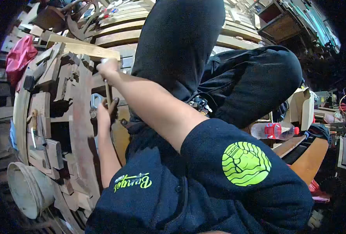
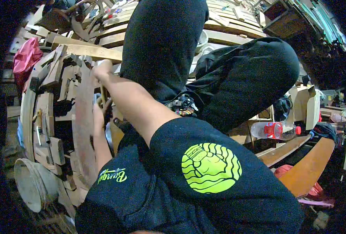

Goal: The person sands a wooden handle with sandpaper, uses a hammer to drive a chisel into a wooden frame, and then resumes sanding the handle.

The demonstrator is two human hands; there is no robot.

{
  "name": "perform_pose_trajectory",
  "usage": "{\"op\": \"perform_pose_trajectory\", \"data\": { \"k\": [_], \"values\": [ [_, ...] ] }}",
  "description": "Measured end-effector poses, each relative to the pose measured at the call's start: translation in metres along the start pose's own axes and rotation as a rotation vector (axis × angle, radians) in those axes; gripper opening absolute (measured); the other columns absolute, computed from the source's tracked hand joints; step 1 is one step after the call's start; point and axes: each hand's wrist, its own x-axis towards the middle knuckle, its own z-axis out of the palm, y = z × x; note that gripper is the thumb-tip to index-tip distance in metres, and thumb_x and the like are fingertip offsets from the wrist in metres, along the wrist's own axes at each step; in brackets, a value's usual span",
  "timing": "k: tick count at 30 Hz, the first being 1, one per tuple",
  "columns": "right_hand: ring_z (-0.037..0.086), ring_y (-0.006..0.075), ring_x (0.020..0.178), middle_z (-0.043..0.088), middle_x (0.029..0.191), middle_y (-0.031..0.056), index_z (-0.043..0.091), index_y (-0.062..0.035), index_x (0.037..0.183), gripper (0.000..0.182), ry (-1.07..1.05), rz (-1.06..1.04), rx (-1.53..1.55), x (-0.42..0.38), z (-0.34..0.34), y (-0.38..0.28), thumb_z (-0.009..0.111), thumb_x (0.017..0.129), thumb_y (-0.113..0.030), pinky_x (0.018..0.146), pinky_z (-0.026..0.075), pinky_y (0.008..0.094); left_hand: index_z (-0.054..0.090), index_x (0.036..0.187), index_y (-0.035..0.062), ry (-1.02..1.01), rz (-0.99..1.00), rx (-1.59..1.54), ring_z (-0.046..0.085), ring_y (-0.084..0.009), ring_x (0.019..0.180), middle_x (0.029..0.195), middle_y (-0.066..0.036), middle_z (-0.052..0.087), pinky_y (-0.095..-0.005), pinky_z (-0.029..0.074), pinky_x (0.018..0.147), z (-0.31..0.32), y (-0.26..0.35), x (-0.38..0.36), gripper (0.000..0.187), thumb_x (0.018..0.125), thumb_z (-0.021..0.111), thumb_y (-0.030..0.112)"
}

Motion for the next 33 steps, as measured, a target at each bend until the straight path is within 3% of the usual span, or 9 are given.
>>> {"op": "perform_pose_trajectory", "data": {
  "k": [4, 7, 10, 13, 15, 18, 24, 28, 33],
  "values": [
    [0.059, 0.0217, 0.051, 0.062, 0.069, 0.0136, 0.061, 0.0028, 0.077, 0.015, 0.052, 0.028, 0.025, 0.005, 0.0, -0.002, 0.065, 0.07, -0.01, 0.045, 0.045, 0.0365, 0.052, 0.086, -0.0013, 0.35, 0.137, 0.597, 0.059, -0.0322, 0.058, 0.067, -0.018, 0.061, -0.0435, 0.044, 0.053, 0.012, -0.009, 0.008, 0.036, 0.081, 0.065, 0.031],
    [0.058, 0.0194, 0.048, 0.061, 0.064, 0.0119, 0.062, 0.0004, 0.073, 0.014, -0.182, -0.056, -0.009, 0.024, 0.005, 0.017, 0.067, 0.073, -0.013, 0.042, 0.043, 0.0353, 0.056, 0.084, 0.0076, -0.031, -0.357, -0.802, 0.044, -0.0128, 0.043, 0.056, 0.002, 0.048, -0.0284, 0.033, 0.039, 0.013, 0.012, -0.01, 0.018, 0.087, 0.059, 0.026],
    [0.055, 0.017, 0.043, 0.059, 0.059, 0.0094, 0.063, -0.0014, 0.072, 0.015, -0.361, 0.004, 0.002, 0.005, -0.002, -0.001, 0.068, 0.075, -0.015, 0.037, 0.041, 0.0336, 0.056, 0.085, 0.0109, -0.302, -0.471, -0.935, 0.041, -0.0089, 0.042, 0.055, 0.004, 0.046, -0.0247, 0.032, 0.038, -0.01, 0.018, -0.017, 0.013, 0.089, 0.057, 0.023],
    [0.055, 0.0163, 0.041, 0.061, 0.058, 0.009, 0.062, -0.0011, 0.074, 0.018, -0.321, -0.189, 0.013, 0.049, 0.024, 0.034, 0.069, 0.073, -0.018, 0.036, 0.041, 0.0331, 0.055, 0.085, 0.0098, -0.135, -0.359, -0.598, 0.041, -0.007, 0.042, 0.057, 0.003, 0.048, -0.0233, 0.031, 0.038, -0.006, 0.017, -0.009, 0.014, 0.088, 0.06, 0.022],
    [0.065, 0.0214, 0.06, 0.066, 0.074, 0.0156, 0.062, 0.0031, 0.075, 0.027, 0.119, 0.085, 0.0, -0.018, -0.013, -0.02, 0.072, 0.067, -0.02, 0.054, 0.051, 0.0349, 0.052, 0.085, 0.0006, 0.237, 0.17, 0.247, 0.056, -0.0239, 0.057, 0.066, -0.01, 0.058, -0.0384, 0.043, 0.053, -0.002, -0.025, 0.009, 0.025, 0.083, 0.066, 0.022],
    [0.066, 0.0226, 0.067, 0.066, 0.076, 0.0166, 0.062, 0.005, 0.077, 0.028, 0.289, 0.029, 0.019, 0.011, 0.001, 0.001, 0.072, 0.067, -0.019, 0.058, 0.051, 0.0359, 0.054, 0.086, -0.0009, 0.388, 0.231, 0.631, 0.056, -0.037, 0.065, 0.074, -0.022, 0.06, -0.0436, 0.044, 0.061, 0.012, 0.003, 0.004, 0.031, 0.081, 0.066, 0.027],
    [0.053, 0.0171, 0.045, 0.057, 0.06, 0.0075, 0.06, -0.0012, 0.07, 0.018, -0.415, -0.12, 0.007, 0.046, 0.019, 0.032, 0.072, 0.069, -0.015, 0.041, 0.045, 0.0322, 0.047, 0.072, 0.0132, -0.115, -0.374, -0.813, 0.037, -0.0063, 0.038, 0.053, 0.006, 0.038, -0.0252, 0.028, 0.037, 0.006, 0.008, -0.007, 0.025, 0.087, 0.062, 0.027],
    [0.055, 0.0178, 0.046, 0.06, 0.062, 0.0093, 0.061, 0.0, 0.072, 0.018, -0.261, -0.11, 0.169, 0.045, 0.025, 0.029, 0.072, 0.067, -0.013, 0.043, 0.046, 0.0324, 0.053, 0.08, 0.0105, -0.058, -0.403, -0.532, 0.042, -0.0056, 0.046, 0.059, 0.004, 0.045, -0.0229, 0.032, 0.042, -0.007, 0.012, -0.003, 0.023, 0.087, 0.06, 0.031],
    [0.06, 0.0167, 0.054, 0.062, 0.064, 0.0128, 0.064, -0.0009, 0.065, 0.014, 0.358, -0.017, -0.039, 0.011, 0.005, -0.001, 0.069, 0.065, -0.014, 0.049, 0.046, 0.0336, 0.054, 0.09, -0.0012, 0.453, 0.274, 0.473, 0.06, -0.0361, 0.067, 0.071, -0.015, 0.062, -0.0448, 0.046, 0.062, 0.018, -0.003, 0.011, 0.043, 0.08, 0.065, 0.039]
  ]
}}
